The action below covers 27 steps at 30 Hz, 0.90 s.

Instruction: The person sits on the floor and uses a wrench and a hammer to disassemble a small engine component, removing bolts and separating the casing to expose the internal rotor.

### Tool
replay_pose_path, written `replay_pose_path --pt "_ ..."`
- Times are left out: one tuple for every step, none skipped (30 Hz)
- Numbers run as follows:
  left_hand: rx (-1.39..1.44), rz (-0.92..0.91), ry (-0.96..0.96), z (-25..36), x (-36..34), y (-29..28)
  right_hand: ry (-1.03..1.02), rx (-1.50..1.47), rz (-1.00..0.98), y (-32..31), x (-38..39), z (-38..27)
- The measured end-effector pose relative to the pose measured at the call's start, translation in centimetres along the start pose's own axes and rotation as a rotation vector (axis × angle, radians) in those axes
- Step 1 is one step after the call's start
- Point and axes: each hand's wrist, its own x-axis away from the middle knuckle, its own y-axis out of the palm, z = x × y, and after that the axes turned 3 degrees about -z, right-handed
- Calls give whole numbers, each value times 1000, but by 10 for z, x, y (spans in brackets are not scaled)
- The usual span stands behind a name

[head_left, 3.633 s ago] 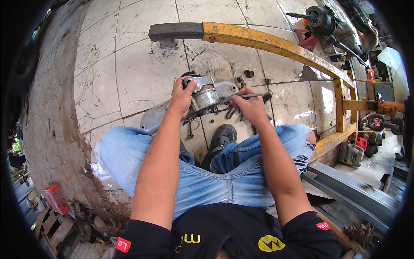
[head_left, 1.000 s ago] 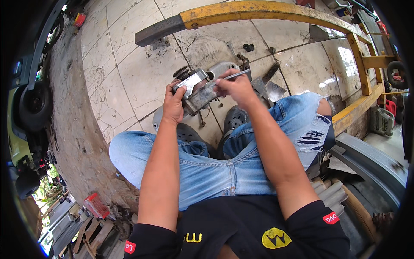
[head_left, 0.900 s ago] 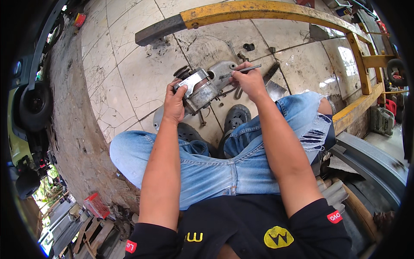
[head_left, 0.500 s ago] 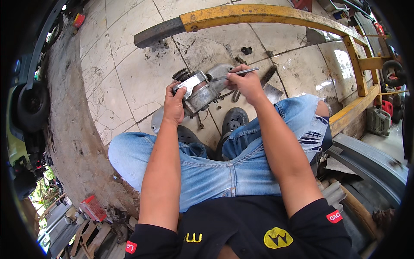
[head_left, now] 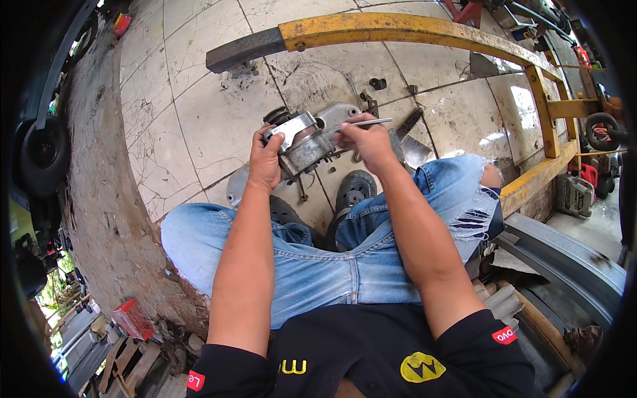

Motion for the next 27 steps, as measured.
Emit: replay_pose_path --pt "-9 6 0 2 2 4 -31 57 101 -12 -8 3" --pt "-15 16 -1 3 2 5 -59 116 200 -18 -11 1" --pt "-12 8 5 2 1 2 0 34 180 -22 -12 0" --pt "-6 6 14 1 0 -4 4 -30 92 -14 -9 -6" --pt "1 5 20 -1 0 -4 11 -93 6 -6 -2 -12" --pt "14 7 5 -2 0 -5 20 -156 -79 1 1 -13" --pt "21 1 -11 3 2 1 45 -164 -124 4 1 -9" --pt "27 -6 -26 6 3 6 53 -156 -41 -1 -1 -5" --pt "12 -3 -13 4 3 8 60 -149 43 -9 -4 -1" --pt "-11 5 6 4 3 6 67 -147 118 -14 -9 5" --pt "-26 7 18 2 3 5 34 49 162 -22 -13 4" --pt "-18 3 13 2 2 3 44 -26 117 -26 -15 8" --pt "-9 9 11 1 1 -2 60 -97 63 -19 -13 3" --pt "4 12 7 0 0 -3 75 -165 13 -14 -9 -4" --pt "3 8 6 -1 0 -3 52 -231 -91 -4 -6 -5" --pt "-5 1 4 0 -1 -2 60 -194 -78 0 -4 -4" --pt "-13 -7 2 1 -1 0 68 -156 -66 2 -3 -2" --pt "-5 3 -1 0 0 1 76 -119 -54 2 -3 0" --pt "0 12 -1 -1 1 1 16 -83 35 -2 -7 -2" --pt "6 22 -2 -1 1 0 3 -57 38 -7 -11 -5" --pt "5 12 9 1 0 -1 -11 -30 41 -13 -15 -7" --pt "10 8 15 0 0 -1 -17 4 43 -12 -14 -14" --pt "16 4 21 -2 0 -2 -25 -71 -43 -6 -10 -17" --pt "24 3 4 -2 1 -3 -17 -48 -108 2 -8 -14" --pt "29 -7 -10 -1 0 -3 -16 -28 -170 10 -5 -13" --pt "33 -16 -24 0 -1 -2 -16 -9 -232 14 -4 -12" --pt "24 -18 -11 -1 -1 0 9 -23 -168 13 -6 -5"
